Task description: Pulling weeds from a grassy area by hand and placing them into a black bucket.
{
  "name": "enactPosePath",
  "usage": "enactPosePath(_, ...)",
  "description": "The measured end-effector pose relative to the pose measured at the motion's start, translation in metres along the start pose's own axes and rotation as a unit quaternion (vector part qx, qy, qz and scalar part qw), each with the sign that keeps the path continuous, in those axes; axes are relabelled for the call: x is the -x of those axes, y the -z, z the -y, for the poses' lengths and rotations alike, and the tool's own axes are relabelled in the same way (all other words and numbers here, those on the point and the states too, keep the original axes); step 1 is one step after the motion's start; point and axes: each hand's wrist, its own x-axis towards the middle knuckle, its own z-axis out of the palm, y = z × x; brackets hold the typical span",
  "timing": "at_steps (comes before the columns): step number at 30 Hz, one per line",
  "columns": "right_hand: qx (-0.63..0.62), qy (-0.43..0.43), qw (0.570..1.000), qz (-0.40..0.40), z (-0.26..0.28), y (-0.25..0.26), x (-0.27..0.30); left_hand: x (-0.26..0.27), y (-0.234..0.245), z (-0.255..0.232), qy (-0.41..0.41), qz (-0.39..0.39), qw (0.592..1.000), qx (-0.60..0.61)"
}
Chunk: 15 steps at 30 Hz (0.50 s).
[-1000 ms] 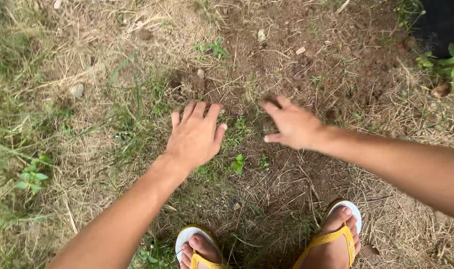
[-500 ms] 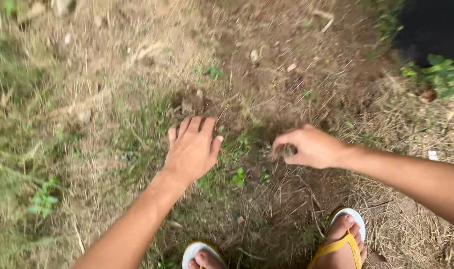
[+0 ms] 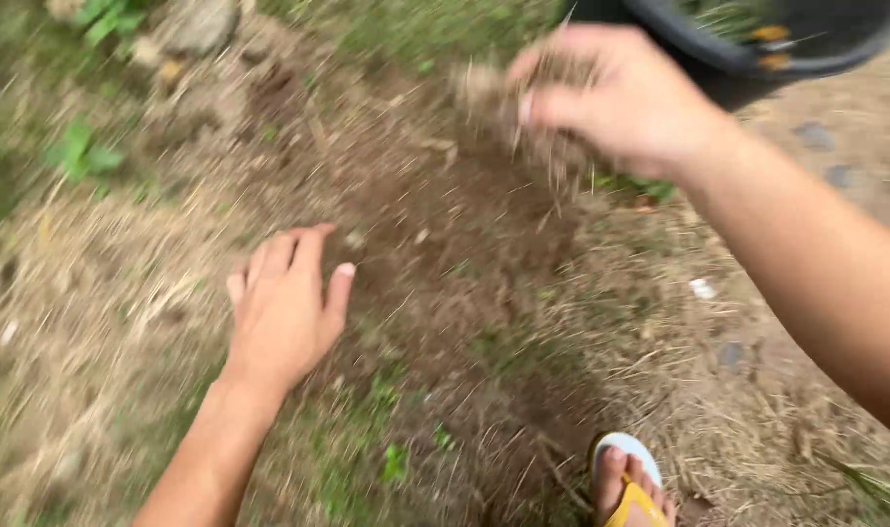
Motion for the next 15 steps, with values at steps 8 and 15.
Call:
enactPosePath(8,0.016,-0.107,0.975,-0.193,-0.046,0.142,-0.004,-0.052,-0.030,-0.055,-0.080,0.028,0.996,0.001)
enactPosePath(15,0.364,-0.175,0.889,-0.218,-0.101,0.178,0.013,-0.065,-0.061,-0.073,-0.122,0.064,0.990,-0.002)
